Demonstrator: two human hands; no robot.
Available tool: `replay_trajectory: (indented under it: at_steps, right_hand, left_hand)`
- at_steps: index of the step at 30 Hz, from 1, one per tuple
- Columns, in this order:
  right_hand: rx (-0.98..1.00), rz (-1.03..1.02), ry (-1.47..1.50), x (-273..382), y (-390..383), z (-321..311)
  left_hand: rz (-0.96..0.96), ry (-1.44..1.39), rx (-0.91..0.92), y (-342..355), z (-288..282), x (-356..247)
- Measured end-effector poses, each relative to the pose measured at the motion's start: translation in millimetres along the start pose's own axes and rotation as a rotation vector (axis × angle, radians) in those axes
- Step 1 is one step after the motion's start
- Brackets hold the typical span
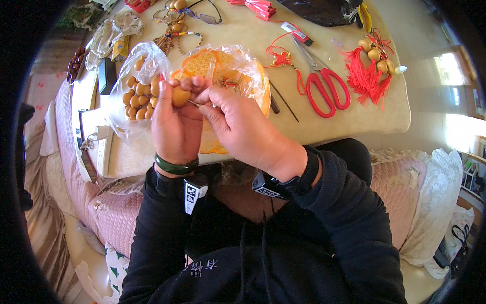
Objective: The person holds a small round wooden bead and uses a hand drill to create a hole through its center. They rotate the bead and reposition the drill bit multiple times to complete the hole.
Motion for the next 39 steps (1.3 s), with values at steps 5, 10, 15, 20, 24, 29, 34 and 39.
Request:
replay_trajectory:
  at_steps: [5,10,15,20,24,29,34,39]
  right_hand:
    - [0.021,0.086,0.017,-5,0,3]
    - [-0.017,0.018,-0.013,-1,2,3]
    - [-0.024,0.147,0.043,-2,-1,3]
    - [0.025,0.156,0.047,-5,2,3]
    - [0.051,0.229,0.076,-2,0,0]
    - [0.075,0.237,0.079,0,2,-3]
    - [0.061,0.198,0.071,-2,1,-2]
    - [0.058,0.199,0.075,-3,2,0]
  left_hand:
    - [-0.019,0.025,0.009,4,-4,-2]
    - [-0.031,0.003,0.021,2,-5,1]
    - [-0.003,0.037,-0.001,6,-4,-7]
    - [-0.044,0.008,0.045,4,-2,-4]
    - [0.026,-0.01,0.046,16,-11,-15]
    - [-0.007,-0.102,0.097,21,-17,-14]
    - [-0.044,-0.078,0.028,19,-14,-13]
    - [-0.076,-0.089,0.021,18,-15,-15]
Point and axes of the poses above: each hand's wrist, its own y-axis towards the middle knuckle, its own z-axis out of the palm, x = y × z, the point moved 2 cm from there along y, towards the middle knuckle, and after that the axes turned 12 degrees about -x, right-handed, at the moved point
